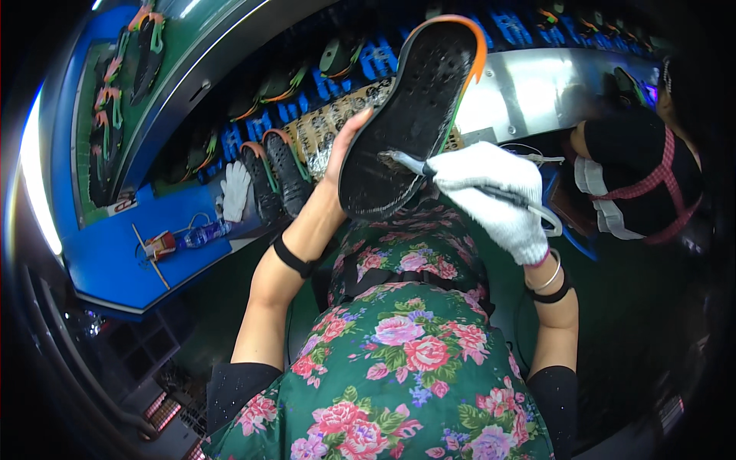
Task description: Apply white adhesive or primer to the bottom of shoe soles using a brush.
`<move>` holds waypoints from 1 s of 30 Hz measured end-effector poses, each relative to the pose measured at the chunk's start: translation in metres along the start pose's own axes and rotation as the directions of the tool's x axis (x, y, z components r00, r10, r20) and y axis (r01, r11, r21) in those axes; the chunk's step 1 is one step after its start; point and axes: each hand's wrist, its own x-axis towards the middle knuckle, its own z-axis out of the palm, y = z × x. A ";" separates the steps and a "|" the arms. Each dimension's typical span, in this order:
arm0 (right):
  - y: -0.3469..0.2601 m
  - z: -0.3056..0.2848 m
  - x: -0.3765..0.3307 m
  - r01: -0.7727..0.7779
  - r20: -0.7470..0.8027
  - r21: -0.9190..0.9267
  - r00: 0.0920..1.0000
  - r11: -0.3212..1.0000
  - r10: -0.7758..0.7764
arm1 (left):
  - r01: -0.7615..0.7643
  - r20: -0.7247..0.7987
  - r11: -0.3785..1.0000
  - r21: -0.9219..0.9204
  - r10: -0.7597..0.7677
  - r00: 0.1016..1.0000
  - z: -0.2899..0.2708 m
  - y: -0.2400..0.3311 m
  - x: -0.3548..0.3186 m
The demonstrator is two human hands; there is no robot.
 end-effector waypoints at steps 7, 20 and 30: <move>0.005 -0.043 0.038 0.266 -0.100 -0.544 0.921 0.796 -0.376 | 0.066 0.129 0.965 0.252 -0.101 0.986 -0.009 -0.031 -0.011; -0.026 0.005 0.001 -0.057 -0.116 0.313 0.988 0.948 0.098 | -0.328 0.315 0.893 0.307 0.230 0.921 0.022 0.019 -0.026; 0.039 0.029 -0.006 -0.218 -0.198 0.734 0.838 0.644 0.509 | -0.657 0.686 0.733 0.177 0.386 0.616 0.152 0.161 -0.051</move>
